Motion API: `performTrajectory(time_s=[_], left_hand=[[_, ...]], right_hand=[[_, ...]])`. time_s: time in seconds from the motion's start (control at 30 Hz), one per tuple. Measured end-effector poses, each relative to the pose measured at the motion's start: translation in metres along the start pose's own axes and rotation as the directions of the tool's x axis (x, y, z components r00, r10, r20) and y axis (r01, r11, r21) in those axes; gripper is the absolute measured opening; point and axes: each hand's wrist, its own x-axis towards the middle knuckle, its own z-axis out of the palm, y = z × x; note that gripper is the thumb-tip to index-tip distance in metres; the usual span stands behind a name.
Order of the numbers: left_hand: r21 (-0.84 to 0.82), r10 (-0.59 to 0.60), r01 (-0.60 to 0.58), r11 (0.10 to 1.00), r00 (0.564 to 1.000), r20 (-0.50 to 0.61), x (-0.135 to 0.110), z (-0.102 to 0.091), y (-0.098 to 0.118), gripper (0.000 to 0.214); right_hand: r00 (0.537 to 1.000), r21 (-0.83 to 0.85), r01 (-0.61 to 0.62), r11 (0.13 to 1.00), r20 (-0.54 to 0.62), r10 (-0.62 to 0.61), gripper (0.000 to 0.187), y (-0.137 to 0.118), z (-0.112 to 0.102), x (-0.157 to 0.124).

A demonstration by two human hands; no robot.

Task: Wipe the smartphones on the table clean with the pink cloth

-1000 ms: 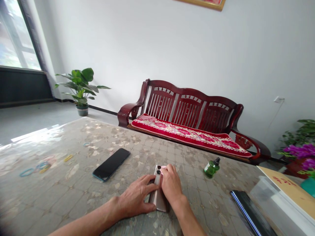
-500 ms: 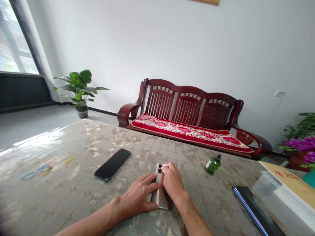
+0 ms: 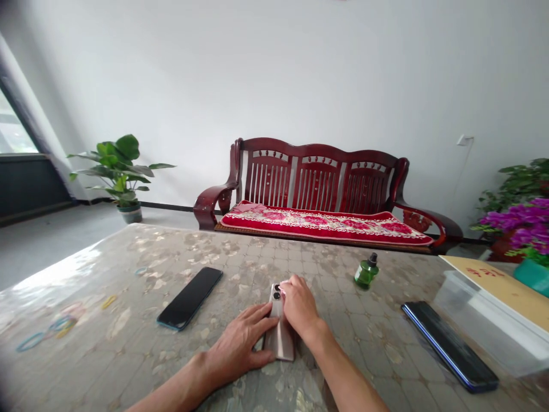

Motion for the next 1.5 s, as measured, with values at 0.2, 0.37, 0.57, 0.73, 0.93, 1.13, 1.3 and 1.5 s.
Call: performTrajectory(time_s=[0.2,0.37,0.57,0.73,0.93,1.13,1.3,1.5], left_hand=[[-0.005,0.005,-0.005,1.0,1.0,0.014,0.001,-0.007,0.005,0.051],[-0.023,0.005,-0.005,1.0,1.0,0.007,0.0,-0.006,0.005,0.051],[-0.007,0.028,-0.028,1.0,1.0,0.004,0.0,-0.004,0.001,0.058],[0.004,0.023,-0.023,1.0,1.0,0.014,0.0,-0.004,0.002,0.054],[0.008,0.012,-0.012,1.0,1.0,0.024,0.002,-0.007,0.006,0.047],[0.038,0.005,-0.006,0.999,1.0,0.024,0.001,-0.007,0.005,0.053],[0.029,0.031,-0.031,0.999,1.0,-0.003,0.001,-0.004,0.003,0.05],[0.065,0.034,-0.032,0.997,0.999,-0.031,0.001,-0.001,0.004,0.052]], right_hand=[[0.999,-0.018,-0.028,0.999,0.037,0.028,0.023,-0.005,-0.002,0.007],[1.0,-0.002,0.024,1.0,0.017,-0.024,0.024,-0.004,-0.001,-0.002],[0.999,-0.034,0.016,0.999,0.036,-0.015,0.026,-0.005,0.001,0.015],[0.993,-0.003,0.105,0.994,0.062,-0.105,0.025,-0.017,-0.003,0.001],[0.986,0.007,0.148,0.989,0.073,-0.148,0.026,-0.025,-0.007,-0.013],[0.993,-0.032,0.096,0.995,0.077,-0.094,0.024,-0.024,-0.006,0.0],[0.984,-0.015,0.164,0.986,0.073,-0.162,0.025,-0.022,-0.005,-0.019],[0.994,-0.019,0.105,0.994,0.034,-0.105,0.024,-0.009,-0.007,-0.01]])
